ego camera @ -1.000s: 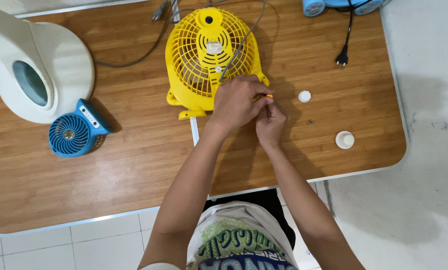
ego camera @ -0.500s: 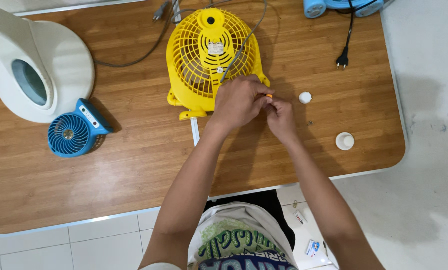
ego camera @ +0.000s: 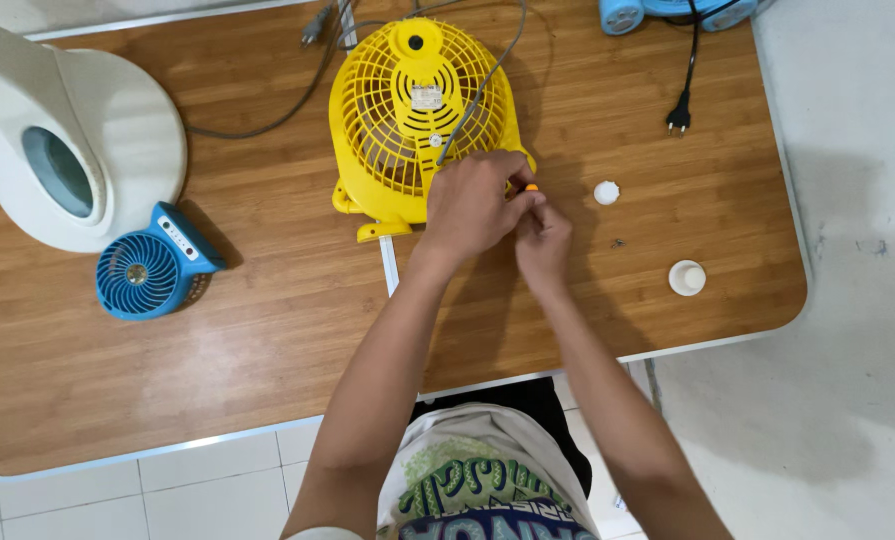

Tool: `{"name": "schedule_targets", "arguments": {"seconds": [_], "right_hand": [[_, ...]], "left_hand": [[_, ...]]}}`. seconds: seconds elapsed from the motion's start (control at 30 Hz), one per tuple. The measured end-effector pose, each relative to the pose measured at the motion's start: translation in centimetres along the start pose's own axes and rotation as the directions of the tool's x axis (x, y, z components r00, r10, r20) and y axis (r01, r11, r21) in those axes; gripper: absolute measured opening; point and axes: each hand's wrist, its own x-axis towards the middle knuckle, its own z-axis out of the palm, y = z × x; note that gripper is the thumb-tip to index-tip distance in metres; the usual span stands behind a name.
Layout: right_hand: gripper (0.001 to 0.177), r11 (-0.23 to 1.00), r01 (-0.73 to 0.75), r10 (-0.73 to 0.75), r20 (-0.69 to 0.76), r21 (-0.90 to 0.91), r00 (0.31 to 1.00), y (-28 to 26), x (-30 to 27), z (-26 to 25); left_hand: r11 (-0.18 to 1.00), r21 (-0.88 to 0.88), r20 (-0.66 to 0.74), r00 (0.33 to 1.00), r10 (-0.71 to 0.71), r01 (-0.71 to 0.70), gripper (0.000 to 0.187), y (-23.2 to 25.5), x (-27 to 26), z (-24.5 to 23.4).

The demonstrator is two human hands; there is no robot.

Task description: The person assembles a yellow and blue desk fan on a wooden table. They use a screwdriver to secure the fan blade to the motor, attach the front grille, and tighten the rear screws to complete the assembly.

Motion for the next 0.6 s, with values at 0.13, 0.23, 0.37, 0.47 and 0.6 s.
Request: {"name": "schedule_targets", "arguments": {"seconds": [0.13, 0.23, 0.37, 0.47, 0.6], "right_hand": [[0.024, 0.991, 0.045, -0.09, 0.368, 0.129, 0.925, -0.8, 2.6, -3.3], [0.02, 0.994, 0.108, -0.103, 0.451, 0.016, 0.886, -1.0, 3.4, -4.3], [0.015, 0.988, 0.068, -0.017, 0.337, -0.139, 0.942, -0.1, 2.7, -3.3], [0.016, 0.986, 0.032, -0.008, 0.143, -0.162, 0.99, 0.7, 1.2, -2.1], [0.017, 0.993, 0.11, -0.112, -0.062, -0.04, 0.992, 1.2, -0.6, 0.4]], "left_hand": [[1.0, 0.006, -0.012, 1.0, 0.02, -0.02, 0.019, 0.0, 0.0, 0.0], [1.0, -0.002, 0.001, 1.0, -0.007, 0.007, 0.02, 0.1, 0.0, 0.1], [1.0, 0.019, 0.011, 1.0, -0.022, 0.022, 0.018, 0.0, 0.2, 0.1], [1.0, -0.018, 0.014, 1.0, -0.015, 0.016, 0.014, -0.2, 0.2, 0.1], [0.999, 0.006, 0.08, 0.996, -0.049, 0.049, 0.014, -0.4, 0.3, 0.1]]}}
